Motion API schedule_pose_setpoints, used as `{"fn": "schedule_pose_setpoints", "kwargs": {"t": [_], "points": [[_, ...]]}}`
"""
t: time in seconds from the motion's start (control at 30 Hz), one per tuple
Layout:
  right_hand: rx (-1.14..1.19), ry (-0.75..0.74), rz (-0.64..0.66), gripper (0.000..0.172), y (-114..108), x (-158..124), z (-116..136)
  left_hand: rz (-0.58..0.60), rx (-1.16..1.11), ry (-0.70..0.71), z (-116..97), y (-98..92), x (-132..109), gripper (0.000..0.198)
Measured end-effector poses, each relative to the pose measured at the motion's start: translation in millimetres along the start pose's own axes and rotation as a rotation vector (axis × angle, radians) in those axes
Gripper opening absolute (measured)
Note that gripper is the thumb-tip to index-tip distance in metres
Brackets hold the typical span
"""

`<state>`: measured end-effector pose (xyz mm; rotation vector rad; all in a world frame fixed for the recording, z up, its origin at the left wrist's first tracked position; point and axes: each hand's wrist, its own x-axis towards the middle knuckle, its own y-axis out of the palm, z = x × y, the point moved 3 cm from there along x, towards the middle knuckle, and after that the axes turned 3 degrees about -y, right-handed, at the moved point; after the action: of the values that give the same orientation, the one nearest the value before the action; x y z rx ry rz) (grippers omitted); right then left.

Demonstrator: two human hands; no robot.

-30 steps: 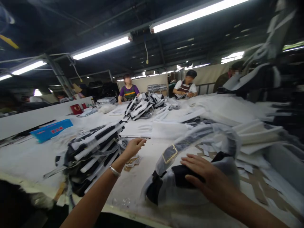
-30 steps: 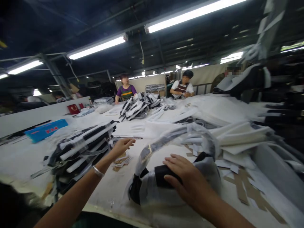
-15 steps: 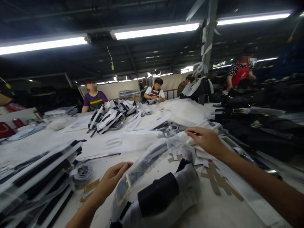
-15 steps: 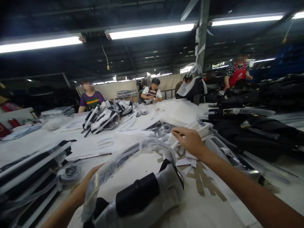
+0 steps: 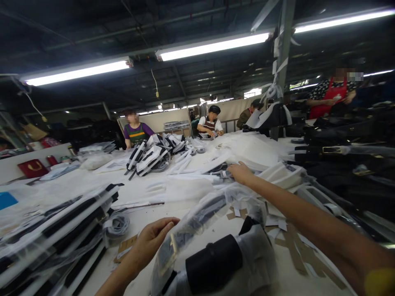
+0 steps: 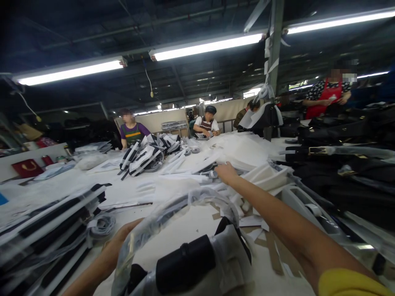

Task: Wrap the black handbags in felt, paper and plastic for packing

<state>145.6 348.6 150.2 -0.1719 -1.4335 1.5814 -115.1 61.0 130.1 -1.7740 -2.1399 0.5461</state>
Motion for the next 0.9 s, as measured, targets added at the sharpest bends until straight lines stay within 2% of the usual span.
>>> {"fn": "schedule_pose_setpoints", "kwargs": {"t": [0.1,0.2,0.3,0.37,0.4,0.47,0.53,0.6,0.67,0.73,0.8,0.9], "points": [[0.007,-0.005,-0.110,0.028,-45,-6,11,-0.019,-0.070,0.032,0,-6.5,-1,0.043],[0.024,0.017,-0.265,0.039,-107,-31,32,-0.057,-0.112,0.132,-14,-16.9,3,0.045],[0.102,0.013,-0.414,0.043,-170,-75,61,-0.083,-0.157,0.256,-50,-27.4,8,0.047],[0.132,-0.069,-0.360,0.046,-200,-104,86,-0.112,-0.171,0.352,-83,-31.5,8,0.046],[0.158,-0.123,-0.291,0.045,-210,-116,98,-0.103,-0.167,0.402,-101,-31.3,6,0.046],[0.215,-0.252,-0.082,0.040,-217,-137,124,-0.061,-0.140,0.510,-137,-26.7,-1,0.044],[0.250,-0.382,0.132,0.034,-212,-152,149,0.057,-0.030,0.592,-169,-16.0,-13,0.043],[0.246,-0.476,0.234,0.035,-201,-162,169,0.239,0.176,0.617,-192,-1.7,-27,0.045],[0.238,-0.520,0.181,0.037,-192,-165,184,0.384,0.354,0.598,-206,8.8,-41,0.048],[0.225,-0.534,0.063,0.035,-184,-165,193,0.428,0.441,0.597,-214,12.3,-50,0.046],[0.209,-0.516,-0.059,0.031,-179,-164,198,0.428,0.425,0.600,-218,10.7,-54,0.041],[0.189,-0.442,-0.249,0.028,-172,-167,200,0.463,0.270,0.528,-215,6.7,-52,0.040]]}}
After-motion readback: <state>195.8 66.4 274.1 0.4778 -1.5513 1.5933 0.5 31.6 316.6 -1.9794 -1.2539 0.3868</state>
